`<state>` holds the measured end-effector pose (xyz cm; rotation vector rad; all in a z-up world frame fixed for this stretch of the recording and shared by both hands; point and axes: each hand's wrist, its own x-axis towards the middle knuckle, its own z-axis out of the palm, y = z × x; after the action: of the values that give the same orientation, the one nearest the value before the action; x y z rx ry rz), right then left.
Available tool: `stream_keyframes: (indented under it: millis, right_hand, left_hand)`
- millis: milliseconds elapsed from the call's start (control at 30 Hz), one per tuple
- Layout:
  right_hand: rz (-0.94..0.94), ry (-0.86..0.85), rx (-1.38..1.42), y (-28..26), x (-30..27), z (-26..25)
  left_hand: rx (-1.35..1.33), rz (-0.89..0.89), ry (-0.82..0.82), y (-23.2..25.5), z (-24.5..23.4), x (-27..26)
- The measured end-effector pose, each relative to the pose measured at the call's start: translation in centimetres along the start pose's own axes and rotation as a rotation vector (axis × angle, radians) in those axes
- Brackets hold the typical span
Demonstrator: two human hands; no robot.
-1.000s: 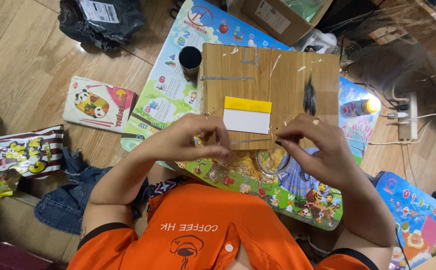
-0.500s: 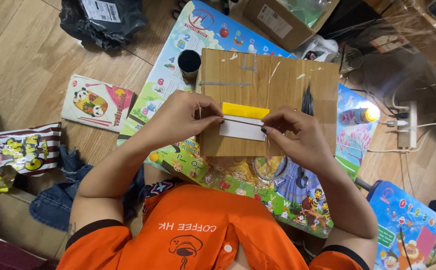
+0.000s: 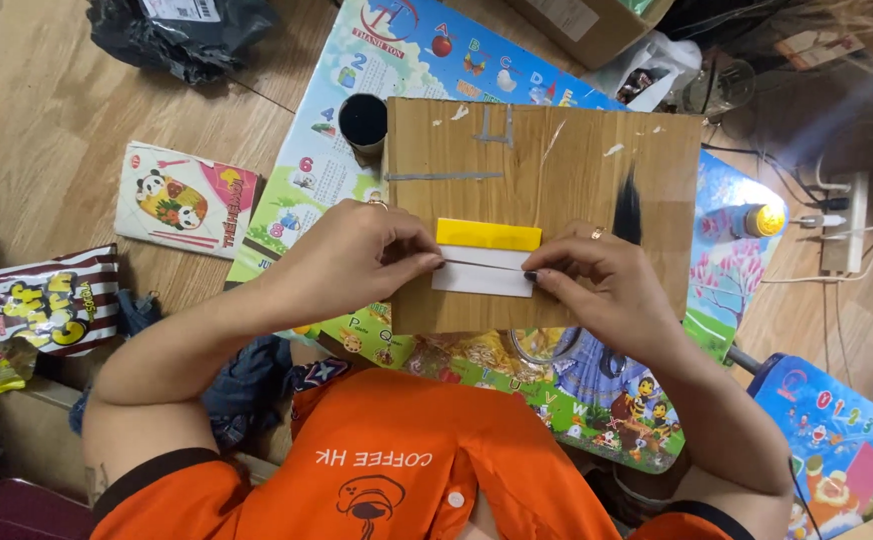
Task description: The person is crafting a small object by manipulating a clear plastic ring and a feather. They use scissors to cut a piece of plastic and then attach the feather to the ring using a yellow and white adhesive strip.
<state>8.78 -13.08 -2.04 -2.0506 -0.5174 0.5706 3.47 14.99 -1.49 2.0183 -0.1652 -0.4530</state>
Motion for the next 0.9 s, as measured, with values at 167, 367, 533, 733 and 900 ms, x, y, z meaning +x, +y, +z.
stream_keyframes:
  millis: [167,367,533,733,900]
  right_hand:
    - [0.171,-0.032,0.098,-0.2,0.7,-0.6]
    - [0.291,-0.067,0.182,0.4,1.8,-1.2]
    - [0.331,-0.047,0.194,-0.5,2.1,-0.9]
    - [0.384,-0.029,0.153,-0.8,2.3,-0.9]
    - [0.408,-0.015,0.125,-1.2,2.2,-1.0]
  left_hand:
    - [-0.136,-0.068,0.008,-1.3,-0.2,1.0]
    - [-0.099,-0.094,-0.024,-1.2,-0.4,1.2]
    - [-0.071,-0.114,-0.058,-1.0,-0.6,1.5]
    - [-0.053,-0.114,-0.081,-1.1,-0.4,1.8]
    - [-0.044,-0.15,-0.113,-1.0,-0.4,1.8]
